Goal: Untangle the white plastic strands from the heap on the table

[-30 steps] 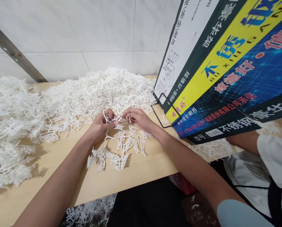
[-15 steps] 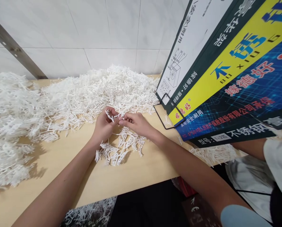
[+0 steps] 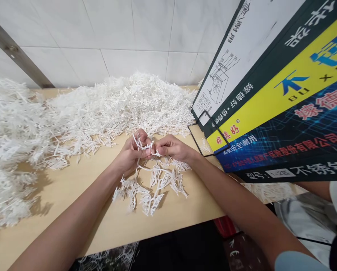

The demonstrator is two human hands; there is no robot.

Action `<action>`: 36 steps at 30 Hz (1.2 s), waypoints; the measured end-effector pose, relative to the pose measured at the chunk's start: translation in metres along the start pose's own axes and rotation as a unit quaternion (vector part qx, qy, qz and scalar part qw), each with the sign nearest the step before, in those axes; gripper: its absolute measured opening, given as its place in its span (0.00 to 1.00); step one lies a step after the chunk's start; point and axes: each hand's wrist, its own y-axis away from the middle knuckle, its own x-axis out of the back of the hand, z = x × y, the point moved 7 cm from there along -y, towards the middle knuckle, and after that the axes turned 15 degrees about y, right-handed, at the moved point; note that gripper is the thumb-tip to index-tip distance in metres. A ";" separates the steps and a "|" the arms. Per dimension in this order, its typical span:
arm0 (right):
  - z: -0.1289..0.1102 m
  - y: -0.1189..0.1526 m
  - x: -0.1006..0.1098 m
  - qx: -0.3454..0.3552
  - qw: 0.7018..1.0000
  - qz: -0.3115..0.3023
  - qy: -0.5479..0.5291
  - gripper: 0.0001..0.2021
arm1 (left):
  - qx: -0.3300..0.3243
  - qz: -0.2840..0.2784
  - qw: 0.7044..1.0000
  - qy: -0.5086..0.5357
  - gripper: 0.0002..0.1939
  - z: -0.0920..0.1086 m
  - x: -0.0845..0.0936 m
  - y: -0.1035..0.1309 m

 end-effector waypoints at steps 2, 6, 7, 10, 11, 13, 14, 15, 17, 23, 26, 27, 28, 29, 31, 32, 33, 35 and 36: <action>-0.001 0.001 0.001 0.007 0.998 0.007 -0.057 0.28 | -0.006 -0.011 1.000 0.017 0.27 0.006 0.000 0.002; 0.005 0.003 0.006 -0.054 0.992 0.067 -0.088 0.24 | -0.051 0.021 0.998 -0.009 0.21 0.022 0.005 0.005; 0.007 0.004 0.007 -0.074 0.991 0.078 -0.083 0.22 | -0.057 0.035 0.997 -0.027 0.19 0.024 0.007 0.004; 0.008 0.005 0.005 -0.098 0.988 0.089 -0.077 0.21 | -0.069 0.071 0.992 -0.081 0.12 0.028 0.013 0.003; 0.008 0.005 0.004 -0.099 0.988 0.089 -0.075 0.21 | -0.072 0.079 0.990 -0.092 0.10 0.029 0.015 0.003; 0.009 0.005 0.003 -0.102 0.989 0.089 -0.067 0.21 | -0.077 0.084 0.988 -0.106 0.07 0.029 0.018 0.004; 0.009 0.005 0.002 -0.103 0.989 0.090 -0.061 0.21 | -0.076 0.082 0.987 -0.111 0.06 0.028 0.017 0.004; 0.009 0.004 0.002 -0.106 0.989 0.093 -0.055 0.20 | -0.071 0.080 0.987 -0.118 0.07 0.028 0.017 0.005; 0.010 0.004 0.003 -0.108 0.987 0.110 -0.041 0.19 | -0.060 0.077 0.987 -0.127 0.08 0.026 0.015 0.006; 0.012 0.005 0.004 -0.124 0.973 0.193 0.030 0.17 | -0.058 0.087 0.992 -0.077 0.13 0.029 0.012 0.008; 0.006 0.010 0.005 -0.126 0.955 0.244 0.116 0.18 | -0.054 0.089 0.992 -0.073 0.13 0.030 0.012 0.009; 0.001 0.013 0.006 -0.121 0.946 0.258 0.155 0.18 | -0.054 0.093 0.992 -0.073 0.12 0.030 0.012 0.009; -0.004 0.015 0.006 -0.112 0.937 0.267 0.194 0.17 | -0.058 0.098 0.991 -0.070 0.13 0.030 0.013 0.009; -0.010 0.017 0.005 -0.100 0.930 0.267 0.231 0.16 | -0.066 0.103 0.990 -0.065 0.13 0.031 0.014 0.009; -0.019 0.017 -0.002 -0.077 0.924 0.231 0.296 0.14 | -0.090 0.117 0.988 -0.051 0.16 0.034 0.016 0.010; -0.022 0.017 -0.007 -0.068 0.921 0.199 0.328 0.13 | -0.103 0.125 0.986 -0.046 0.19 0.035 0.017 0.010; -0.023 0.016 -0.013 -0.060 0.916 0.166 0.360 0.13 | -0.113 0.134 0.984 -0.045 0.22 0.036 0.018 0.010; -0.024 0.016 -0.025 -0.043 0.898 0.112 0.424 0.12 | -0.123 0.147 0.980 -0.052 0.28 0.039 0.020 0.010; -0.025 0.015 -0.030 -0.033 0.888 0.097 0.448 0.11 | -0.128 0.150 0.979 -0.056 0.30 0.040 0.020 0.010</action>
